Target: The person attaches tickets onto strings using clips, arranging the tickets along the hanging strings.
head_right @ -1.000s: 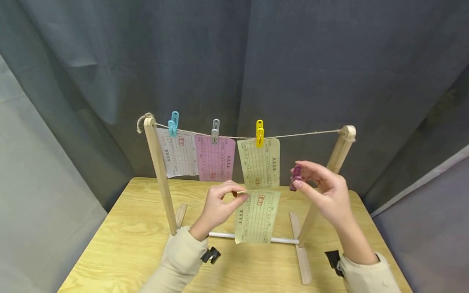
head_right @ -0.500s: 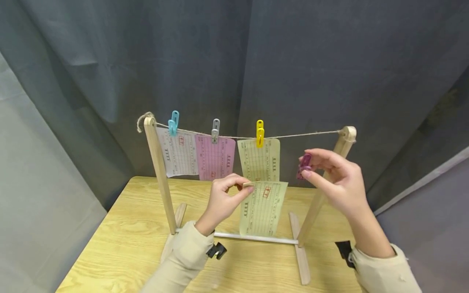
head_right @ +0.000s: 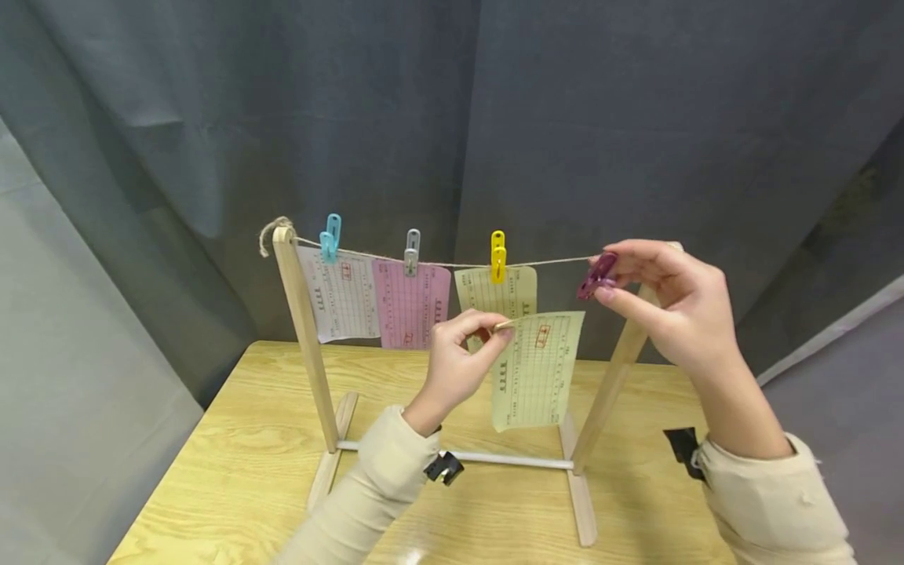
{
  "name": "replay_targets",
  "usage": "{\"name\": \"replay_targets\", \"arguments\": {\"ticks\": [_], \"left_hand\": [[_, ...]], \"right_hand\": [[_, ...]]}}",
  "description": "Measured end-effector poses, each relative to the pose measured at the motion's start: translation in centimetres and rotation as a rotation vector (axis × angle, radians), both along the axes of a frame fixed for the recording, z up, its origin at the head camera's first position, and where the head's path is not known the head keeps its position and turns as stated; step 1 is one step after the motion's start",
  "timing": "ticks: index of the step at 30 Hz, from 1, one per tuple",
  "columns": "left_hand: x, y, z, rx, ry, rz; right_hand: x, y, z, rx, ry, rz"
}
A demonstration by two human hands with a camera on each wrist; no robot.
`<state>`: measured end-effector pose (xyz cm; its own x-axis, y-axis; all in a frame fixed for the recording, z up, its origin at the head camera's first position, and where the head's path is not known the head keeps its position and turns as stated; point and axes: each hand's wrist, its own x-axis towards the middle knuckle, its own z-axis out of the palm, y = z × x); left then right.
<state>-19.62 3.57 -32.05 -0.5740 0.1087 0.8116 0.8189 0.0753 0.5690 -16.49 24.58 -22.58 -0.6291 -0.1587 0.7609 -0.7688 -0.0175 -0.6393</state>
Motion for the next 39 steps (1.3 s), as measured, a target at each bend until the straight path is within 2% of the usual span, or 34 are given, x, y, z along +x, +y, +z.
{"name": "replay_targets", "arguments": {"ticks": [6, 10, 15, 18, 20, 25, 27, 33, 39], "left_hand": [[-0.2, 1.6, 0.6, 0.043, -0.013, 0.034], [-0.3, 2.6, 0.6, 0.073, -0.043, 0.046], [-0.3, 3.7, 0.8, 0.103, -0.126, 0.030], [-0.2, 4.2, 1.5, 0.113, -0.189, 0.034], [0.2, 4.3, 2.4, 0.129, -0.236, 0.037], [1.1, 4.6, 4.1, 0.244, -0.351, -0.016], [0.8, 5.0, 4.0, 0.298, -0.378, -0.041], [-1.1, 6.2, 2.5, 0.400, -0.471, -0.075], [-1.6, 6.5, 2.4, 0.441, -0.522, -0.093]], "right_hand": [[-0.6, 0.4, 1.5, 0.000, -0.014, 0.006], [-1.0, 1.0, 2.2, 0.002, -0.090, -0.011], [-1.6, 1.8, 3.1, 0.014, -0.184, -0.031], [-2.1, 2.3, 3.8, 0.043, -0.229, -0.060], [-2.4, 2.6, 4.3, 0.074, -0.266, -0.082], [-3.7, 3.2, 5.3, 0.145, -0.371, -0.131], [-4.3, 3.4, 5.4, 0.135, -0.414, -0.128], [-5.5, 3.8, 5.4, 0.060, -0.489, -0.091], [-5.8, 4.0, 5.4, 0.122, -0.526, -0.124]]}}
